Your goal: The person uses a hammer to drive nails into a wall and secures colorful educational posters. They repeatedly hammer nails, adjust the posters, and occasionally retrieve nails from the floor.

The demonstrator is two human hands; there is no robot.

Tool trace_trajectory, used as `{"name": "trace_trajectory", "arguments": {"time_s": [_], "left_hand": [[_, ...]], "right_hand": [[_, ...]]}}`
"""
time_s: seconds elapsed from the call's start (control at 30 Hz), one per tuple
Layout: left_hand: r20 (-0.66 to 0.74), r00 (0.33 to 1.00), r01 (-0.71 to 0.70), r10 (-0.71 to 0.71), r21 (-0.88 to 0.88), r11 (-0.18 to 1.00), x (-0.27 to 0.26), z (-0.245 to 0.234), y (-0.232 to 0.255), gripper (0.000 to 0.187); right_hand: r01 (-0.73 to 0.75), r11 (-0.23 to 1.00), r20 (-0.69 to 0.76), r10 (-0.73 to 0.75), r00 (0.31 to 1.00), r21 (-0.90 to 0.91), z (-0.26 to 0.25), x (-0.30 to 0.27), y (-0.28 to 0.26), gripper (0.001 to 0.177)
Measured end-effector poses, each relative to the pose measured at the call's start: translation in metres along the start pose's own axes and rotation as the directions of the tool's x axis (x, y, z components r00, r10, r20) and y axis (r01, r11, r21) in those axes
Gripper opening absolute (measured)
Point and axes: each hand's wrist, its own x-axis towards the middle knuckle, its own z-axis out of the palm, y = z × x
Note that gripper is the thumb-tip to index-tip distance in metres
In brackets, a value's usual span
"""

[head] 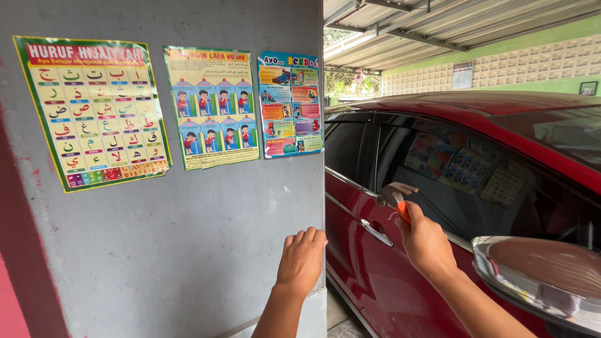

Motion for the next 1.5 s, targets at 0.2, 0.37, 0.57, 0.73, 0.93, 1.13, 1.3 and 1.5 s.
{"name": "trace_trajectory", "arguments": {"time_s": [0.2,0.37,0.57,0.73,0.93,1.13,1.3,1.5], "left_hand": [[-0.066,0.997,-0.039,0.038,-0.011,0.999,-0.017,0.002,0.030,0.042],[-0.096,0.994,-0.057,0.050,-0.076,0.995,-0.032,0.004,0.057,0.026],[-0.072,0.995,-0.066,0.062,-0.051,0.997,-0.058,0.013,0.091,0.012],[-0.065,0.995,-0.074,0.072,-0.017,0.997,-0.075,0.013,0.098,0.006],[-0.101,0.992,-0.067,0.075,0.084,0.994,-0.089,0.006,0.106,0.015],[-0.075,0.997,-0.038,0.035,-0.039,0.999,-0.096,0.004,0.124,0.010],[-0.033,0.999,-0.040,0.039,-0.028,0.999,-0.096,0.009,0.135,0.019],[0.022,0.998,-0.052,0.054,-0.091,0.995,-0.096,0.035,0.145,0.016]], "right_hand": [[-0.036,0.999,0.025,0.035,0.999,0.025,-0.015,-0.008,0.026,0.045],[-0.021,0.999,0.040,0.020,0.999,0.031,-0.032,-0.019,0.044,0.045],[0.000,0.998,0.060,-0.004,0.998,0.063,-0.042,-0.044,0.058,0.045],[-0.007,0.998,0.116,0.001,0.993,0.056,-0.051,-0.064,0.063,0.046],[0.044,0.996,0.104,-0.053,0.993,0.079,-0.068,-0.080,0.065,0.046],[0.079,0.997,0.082,-0.081,0.993,0.020,-0.078,-0.088,0.081,0.044],[0.085,0.996,0.035,-0.085,0.996,0.001,-0.080,-0.093,0.098,0.044],[0.049,0.998,0.050,-0.048,0.998,-0.027,-0.071,-0.105,0.117,0.043]]}}
